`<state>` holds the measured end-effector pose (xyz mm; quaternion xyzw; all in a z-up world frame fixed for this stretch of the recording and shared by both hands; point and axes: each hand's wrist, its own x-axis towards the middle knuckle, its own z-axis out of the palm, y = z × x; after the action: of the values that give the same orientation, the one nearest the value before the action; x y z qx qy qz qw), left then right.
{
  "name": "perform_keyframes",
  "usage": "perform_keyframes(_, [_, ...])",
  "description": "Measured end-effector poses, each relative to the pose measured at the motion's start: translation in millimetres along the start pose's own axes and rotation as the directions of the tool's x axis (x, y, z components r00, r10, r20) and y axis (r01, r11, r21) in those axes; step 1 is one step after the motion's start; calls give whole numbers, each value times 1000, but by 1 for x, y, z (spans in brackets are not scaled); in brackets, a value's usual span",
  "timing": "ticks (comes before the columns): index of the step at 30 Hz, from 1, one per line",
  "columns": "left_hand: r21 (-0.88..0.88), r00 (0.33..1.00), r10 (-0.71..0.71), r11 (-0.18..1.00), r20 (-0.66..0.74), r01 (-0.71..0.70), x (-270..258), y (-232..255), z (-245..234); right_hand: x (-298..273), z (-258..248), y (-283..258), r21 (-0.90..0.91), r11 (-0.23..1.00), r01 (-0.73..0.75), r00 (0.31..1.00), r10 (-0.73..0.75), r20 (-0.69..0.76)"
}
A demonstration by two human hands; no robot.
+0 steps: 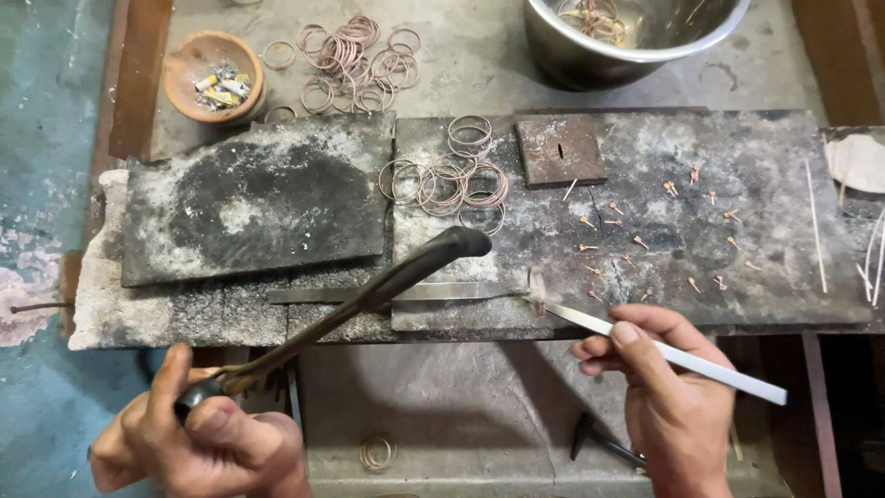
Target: Soldering small metal components onto rings using a gas torch and a solder pick at a jeweler's workbench.
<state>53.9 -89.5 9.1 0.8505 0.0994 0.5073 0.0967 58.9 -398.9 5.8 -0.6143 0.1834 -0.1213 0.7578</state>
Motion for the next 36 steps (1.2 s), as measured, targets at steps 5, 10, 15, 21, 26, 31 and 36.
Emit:
perform_keyframes(5, [43,998,24,999,65,-27,5,-2,-11,18,4,-50,-235,962,137,987,-153,-52])
perform_keyframes(10, [-54,999,-46,998,-17,45,8,3,-6,105,11,-94,-504,585,635,766,-556,321])
perform_keyframes(15, [-51,994,-64,997,-89,60,13,7,0,138,25,-111,-409,546,731,682,-603,414])
perform_keyframes(21, [-123,970,-186,978,-158,168,15,9,6,82,49,-93,-534,526,662,748,-424,511])
perform_keyframes(26, [-199,964,-258,950,-58,242,22,12,-4,77,69,-93,-568,536,624,778,-363,513])
perform_keyframes(31, [-74,986,-135,989,-99,129,22,4,-5,90,84,-91,-564,518,643,761,-342,552])
perform_keyframes(36, [-30,985,-151,988,-85,149,21,-1,-7,110,95,-94,-531,513,674,728,-341,594])
